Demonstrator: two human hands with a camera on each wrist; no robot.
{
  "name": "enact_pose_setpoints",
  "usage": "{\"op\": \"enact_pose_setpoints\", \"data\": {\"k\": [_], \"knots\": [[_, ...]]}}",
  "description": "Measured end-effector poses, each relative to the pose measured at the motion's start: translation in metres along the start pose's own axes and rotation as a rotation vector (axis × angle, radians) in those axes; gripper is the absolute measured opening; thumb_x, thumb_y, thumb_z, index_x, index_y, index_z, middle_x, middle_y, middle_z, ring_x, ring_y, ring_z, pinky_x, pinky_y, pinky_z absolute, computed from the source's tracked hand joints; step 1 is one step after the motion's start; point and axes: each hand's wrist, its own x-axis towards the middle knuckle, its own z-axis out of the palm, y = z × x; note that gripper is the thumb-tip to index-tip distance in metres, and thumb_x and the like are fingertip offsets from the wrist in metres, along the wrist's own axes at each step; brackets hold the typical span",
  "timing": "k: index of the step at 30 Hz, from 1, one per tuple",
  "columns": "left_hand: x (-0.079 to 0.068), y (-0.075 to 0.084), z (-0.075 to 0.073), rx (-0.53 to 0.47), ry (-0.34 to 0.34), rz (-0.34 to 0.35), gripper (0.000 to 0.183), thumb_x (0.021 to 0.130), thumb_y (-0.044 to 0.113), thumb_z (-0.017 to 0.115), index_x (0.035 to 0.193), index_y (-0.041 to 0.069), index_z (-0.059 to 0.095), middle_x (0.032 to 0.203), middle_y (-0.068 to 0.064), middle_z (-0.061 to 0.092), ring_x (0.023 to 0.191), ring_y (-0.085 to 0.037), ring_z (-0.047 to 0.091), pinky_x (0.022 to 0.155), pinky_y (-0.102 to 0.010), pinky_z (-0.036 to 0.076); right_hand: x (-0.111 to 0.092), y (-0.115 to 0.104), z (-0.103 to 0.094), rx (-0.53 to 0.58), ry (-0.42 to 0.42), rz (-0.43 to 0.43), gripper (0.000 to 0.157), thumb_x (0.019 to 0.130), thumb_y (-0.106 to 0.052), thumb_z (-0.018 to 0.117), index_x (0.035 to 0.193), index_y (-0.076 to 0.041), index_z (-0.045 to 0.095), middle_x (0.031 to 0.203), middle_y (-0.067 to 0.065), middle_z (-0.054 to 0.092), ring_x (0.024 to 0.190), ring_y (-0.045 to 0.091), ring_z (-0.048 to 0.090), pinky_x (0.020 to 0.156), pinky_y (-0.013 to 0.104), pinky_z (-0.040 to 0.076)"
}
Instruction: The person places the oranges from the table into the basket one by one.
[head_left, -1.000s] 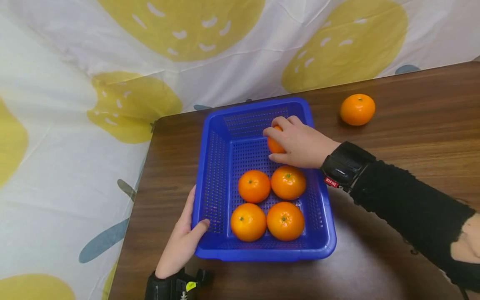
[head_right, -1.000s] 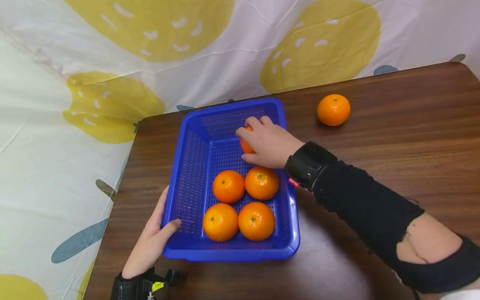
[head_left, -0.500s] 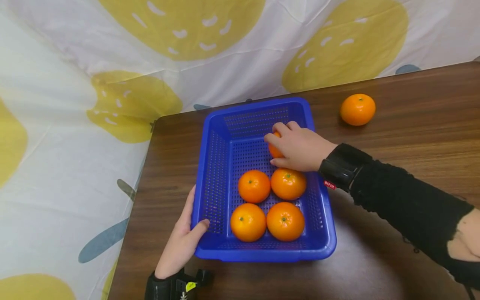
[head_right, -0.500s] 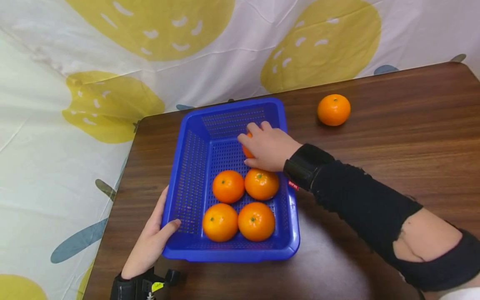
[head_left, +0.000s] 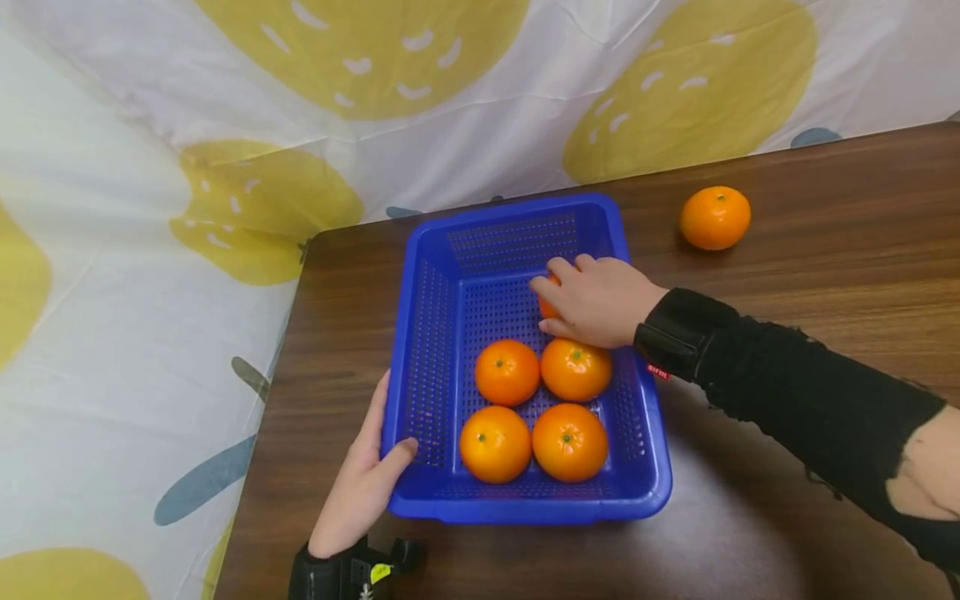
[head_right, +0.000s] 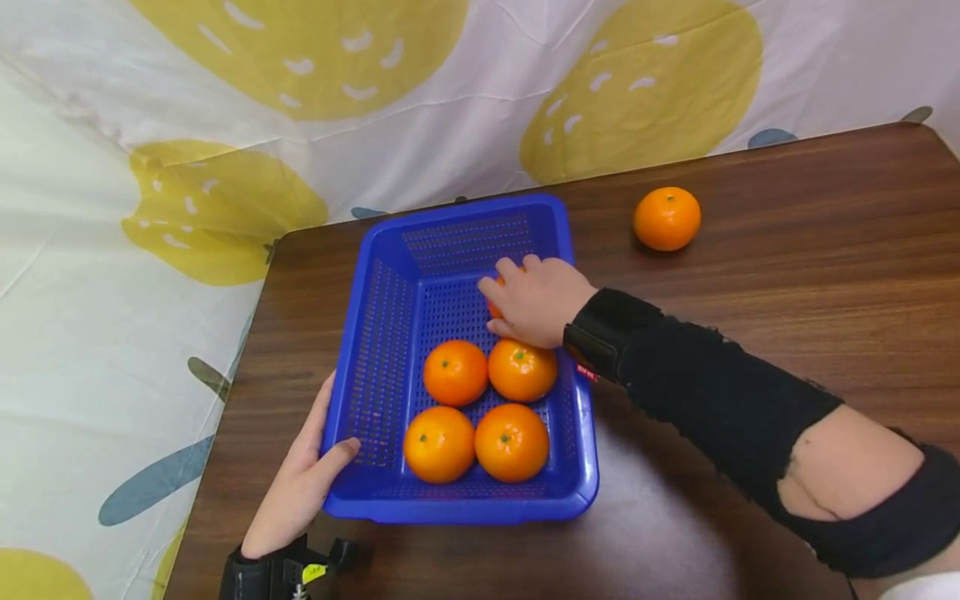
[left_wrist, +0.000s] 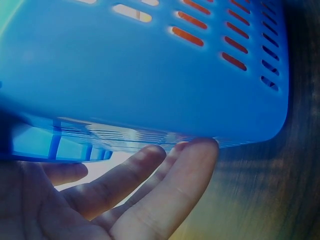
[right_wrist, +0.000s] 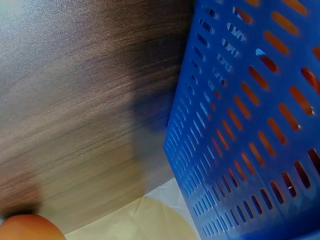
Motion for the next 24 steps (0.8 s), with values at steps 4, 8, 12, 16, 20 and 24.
{"op": "enact_pose_setpoints", "data": {"k": [4,8,12,16,20,24], "knots": [[0.0000,0.0005,-0.0001,0.009,-0.008,0.006,0.074,0.091,0.003,0.044,0.148,0.036,0.010,0.150,-0.005,0.025,0.113,-0.031,0.047,0.086,-0.057,0.048,0.0002,0.0007,0.0005,-0.003,-0.023,-0.002,0.054,0.090,-0.052,0.043,0.130,-0.016,0.046,0.120,0.015,0.051,0.093,0.032,0.052,0.082,0.047,0.049],[-0.0003,0.0009,-0.0002,0.007,-0.003,-0.003,0.074,0.091,0.004,0.045,0.147,0.037,0.011,0.150,-0.005,0.026,0.113,-0.030,0.047,0.086,-0.056,0.048,0.0005,0.0005,0.0002,-0.003,-0.053,-0.003,0.056,0.090,-0.055,0.042,0.133,-0.020,0.046,0.126,0.015,0.050,0.099,0.033,0.053,0.085,0.048,0.048],[-0.0004,0.0007,-0.0003,0.007,0.001,-0.004,0.074,0.091,0.004,0.045,0.147,0.037,0.011,0.150,-0.005,0.027,0.113,-0.030,0.048,0.086,-0.056,0.048,0.0001,0.0003,-0.0008,0.005,-0.076,-0.006,0.057,0.090,-0.057,0.039,0.136,-0.023,0.045,0.134,0.016,0.047,0.109,0.036,0.050,0.091,0.051,0.044],[-0.0001,0.0000,0.0006,0.007,-0.006,0.005,0.074,0.091,0.003,0.044,0.147,0.037,0.011,0.151,-0.005,0.025,0.114,-0.031,0.047,0.086,-0.057,0.048,-0.0001,0.0003,-0.0008,0.020,-0.100,0.002,0.057,0.090,-0.058,0.037,0.137,-0.025,0.044,0.138,0.016,0.044,0.115,0.037,0.047,0.095,0.053,0.041],[0.0003,-0.0003,0.0008,0.010,-0.015,0.014,0.073,0.091,0.003,0.044,0.148,0.036,0.010,0.151,-0.005,0.023,0.114,-0.032,0.046,0.085,-0.058,0.048,-0.0001,-0.0001,-0.0008,0.006,-0.125,0.008,0.058,0.091,-0.057,0.035,0.139,-0.025,0.042,0.140,0.016,0.042,0.117,0.037,0.045,0.097,0.054,0.039],[-0.0008,-0.0002,0.0000,0.013,-0.009,0.014,0.073,0.091,0.003,0.044,0.148,0.035,0.011,0.151,-0.005,0.024,0.114,-0.031,0.046,0.087,-0.057,0.047,0.0011,-0.0020,-0.0007,-0.015,-0.146,0.010,0.056,0.093,-0.055,0.033,0.140,-0.025,0.040,0.141,0.015,0.041,0.119,0.036,0.044,0.098,0.054,0.039]]}}
